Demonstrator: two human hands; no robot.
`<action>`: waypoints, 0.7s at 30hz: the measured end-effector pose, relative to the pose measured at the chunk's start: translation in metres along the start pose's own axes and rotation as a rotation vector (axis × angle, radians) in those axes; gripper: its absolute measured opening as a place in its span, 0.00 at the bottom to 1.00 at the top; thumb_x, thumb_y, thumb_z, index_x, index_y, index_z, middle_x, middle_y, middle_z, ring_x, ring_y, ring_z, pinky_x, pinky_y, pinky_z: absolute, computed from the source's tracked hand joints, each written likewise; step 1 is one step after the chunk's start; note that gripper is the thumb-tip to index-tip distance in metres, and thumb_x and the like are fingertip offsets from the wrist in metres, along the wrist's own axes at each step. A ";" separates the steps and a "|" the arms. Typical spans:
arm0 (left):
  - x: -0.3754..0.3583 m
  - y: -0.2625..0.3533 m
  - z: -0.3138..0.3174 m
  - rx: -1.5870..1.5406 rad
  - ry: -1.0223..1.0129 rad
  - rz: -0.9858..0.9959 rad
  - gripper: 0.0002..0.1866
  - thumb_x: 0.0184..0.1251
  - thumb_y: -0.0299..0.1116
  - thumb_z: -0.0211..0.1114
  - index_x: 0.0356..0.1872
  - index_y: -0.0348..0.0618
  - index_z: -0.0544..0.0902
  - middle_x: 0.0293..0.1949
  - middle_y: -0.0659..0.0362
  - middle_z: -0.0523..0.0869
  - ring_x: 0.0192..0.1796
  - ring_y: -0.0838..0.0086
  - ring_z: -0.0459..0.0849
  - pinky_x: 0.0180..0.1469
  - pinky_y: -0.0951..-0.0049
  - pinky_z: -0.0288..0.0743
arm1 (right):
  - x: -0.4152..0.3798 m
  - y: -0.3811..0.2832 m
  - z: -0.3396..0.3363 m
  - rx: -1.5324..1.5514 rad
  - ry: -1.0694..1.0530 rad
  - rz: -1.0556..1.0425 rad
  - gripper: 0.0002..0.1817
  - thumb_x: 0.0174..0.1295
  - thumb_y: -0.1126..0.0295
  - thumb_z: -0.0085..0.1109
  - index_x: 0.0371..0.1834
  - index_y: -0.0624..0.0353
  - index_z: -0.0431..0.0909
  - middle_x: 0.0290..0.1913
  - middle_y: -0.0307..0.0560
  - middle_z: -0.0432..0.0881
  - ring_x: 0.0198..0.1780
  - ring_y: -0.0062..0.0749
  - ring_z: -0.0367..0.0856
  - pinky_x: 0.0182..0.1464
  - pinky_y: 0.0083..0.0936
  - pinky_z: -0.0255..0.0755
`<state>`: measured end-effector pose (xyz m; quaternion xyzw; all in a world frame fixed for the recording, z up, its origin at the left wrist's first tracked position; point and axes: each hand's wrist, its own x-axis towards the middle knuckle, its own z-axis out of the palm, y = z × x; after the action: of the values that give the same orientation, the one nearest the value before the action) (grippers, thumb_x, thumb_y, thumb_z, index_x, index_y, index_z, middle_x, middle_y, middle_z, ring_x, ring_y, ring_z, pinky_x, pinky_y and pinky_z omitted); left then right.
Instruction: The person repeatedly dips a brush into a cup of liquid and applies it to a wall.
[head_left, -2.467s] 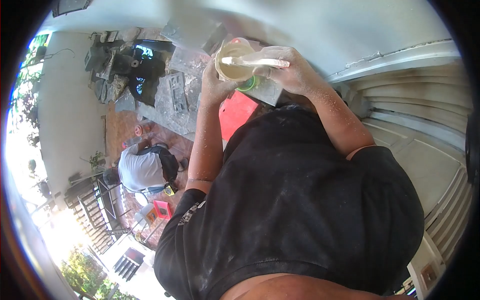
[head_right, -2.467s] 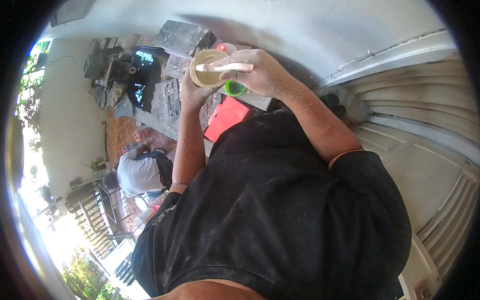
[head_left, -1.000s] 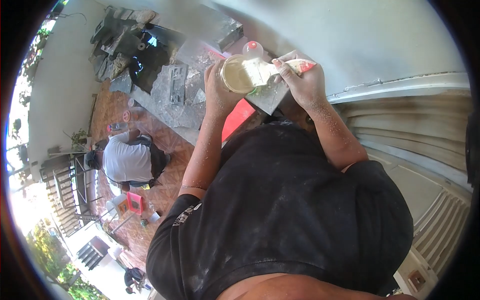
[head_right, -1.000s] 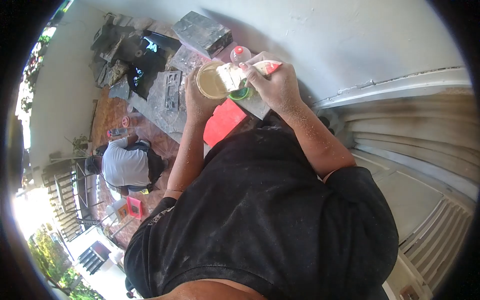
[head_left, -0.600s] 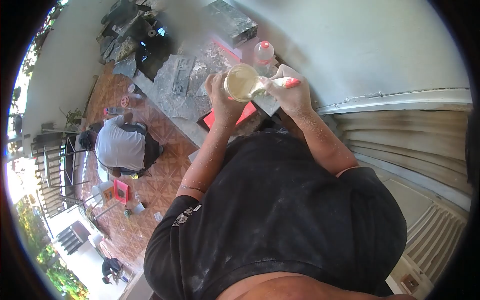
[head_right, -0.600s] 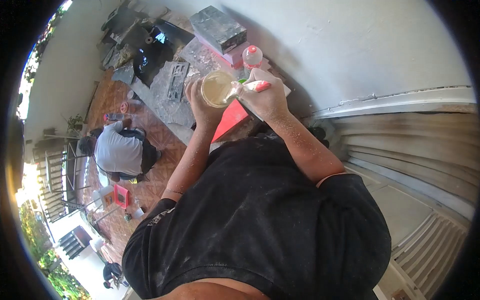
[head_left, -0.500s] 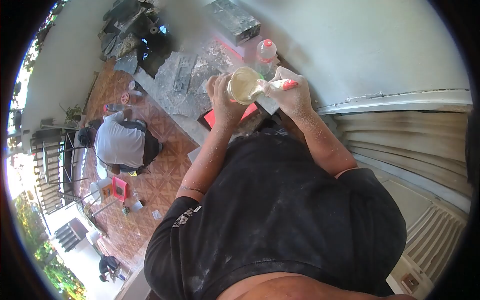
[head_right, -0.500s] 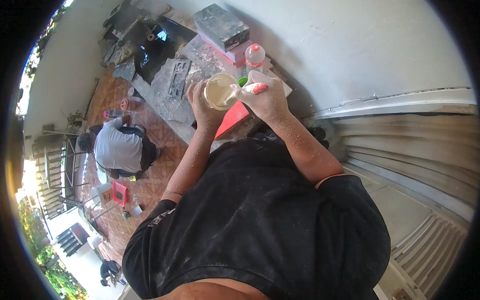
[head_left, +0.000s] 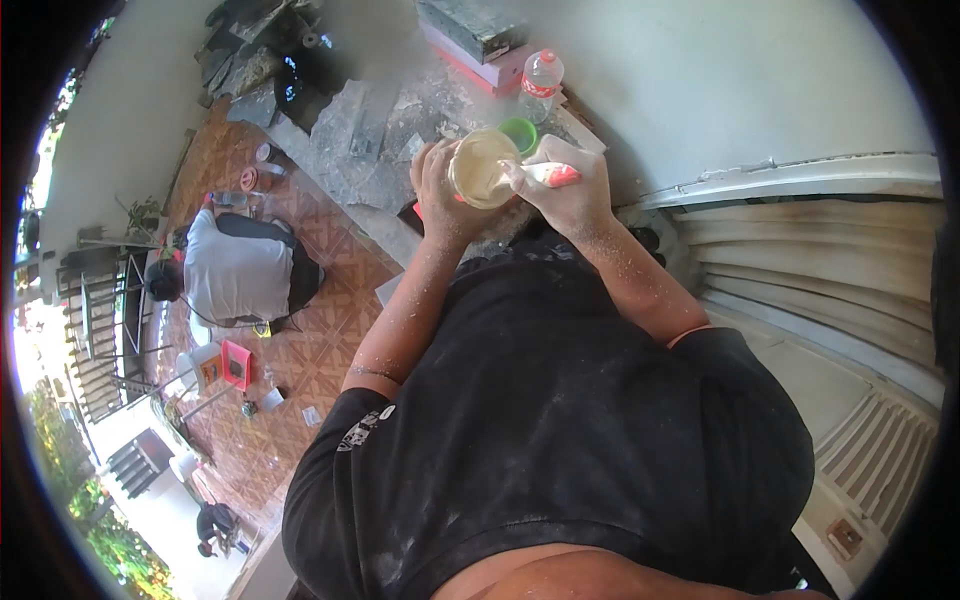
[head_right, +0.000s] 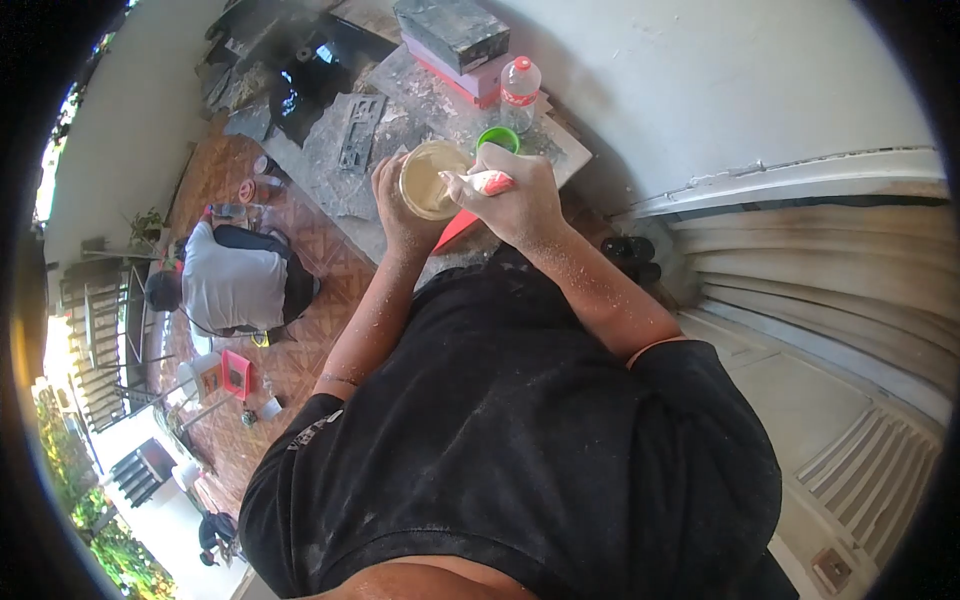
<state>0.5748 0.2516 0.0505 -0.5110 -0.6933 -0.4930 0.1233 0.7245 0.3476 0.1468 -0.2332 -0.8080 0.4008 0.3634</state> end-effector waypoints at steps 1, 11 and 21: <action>-0.002 -0.001 0.000 -0.024 0.011 -0.048 0.43 0.35 0.47 0.87 0.56 0.42 0.78 0.53 0.54 0.82 0.60 0.54 0.77 0.65 0.53 0.67 | 0.000 -0.001 0.000 -0.014 0.016 -0.013 0.19 0.59 0.65 0.74 0.22 0.60 0.72 0.19 0.45 0.76 0.21 0.25 0.75 0.27 0.27 0.71; -0.008 -0.012 0.004 -0.971 -0.079 -0.534 0.48 0.48 0.30 0.82 0.70 0.37 0.63 0.65 0.50 0.76 0.66 0.65 0.78 0.69 0.62 0.72 | -0.013 0.032 -0.009 0.884 0.255 0.595 0.10 0.66 0.68 0.65 0.30 0.52 0.72 0.29 0.39 0.80 0.23 0.18 0.74 0.22 0.17 0.62; -0.012 -0.013 0.025 -1.061 -0.310 -0.595 0.41 0.49 0.28 0.77 0.67 0.35 0.67 0.60 0.51 0.80 0.62 0.66 0.81 0.64 0.64 0.76 | -0.024 0.060 -0.004 1.192 0.330 0.732 0.04 0.68 0.67 0.62 0.37 0.50 0.77 0.35 0.37 0.82 0.30 0.23 0.81 0.30 0.22 0.75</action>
<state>0.5779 0.2651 0.0237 -0.3534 -0.4764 -0.7035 -0.3916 0.7479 0.3672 0.0899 -0.3087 -0.2562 0.8295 0.3887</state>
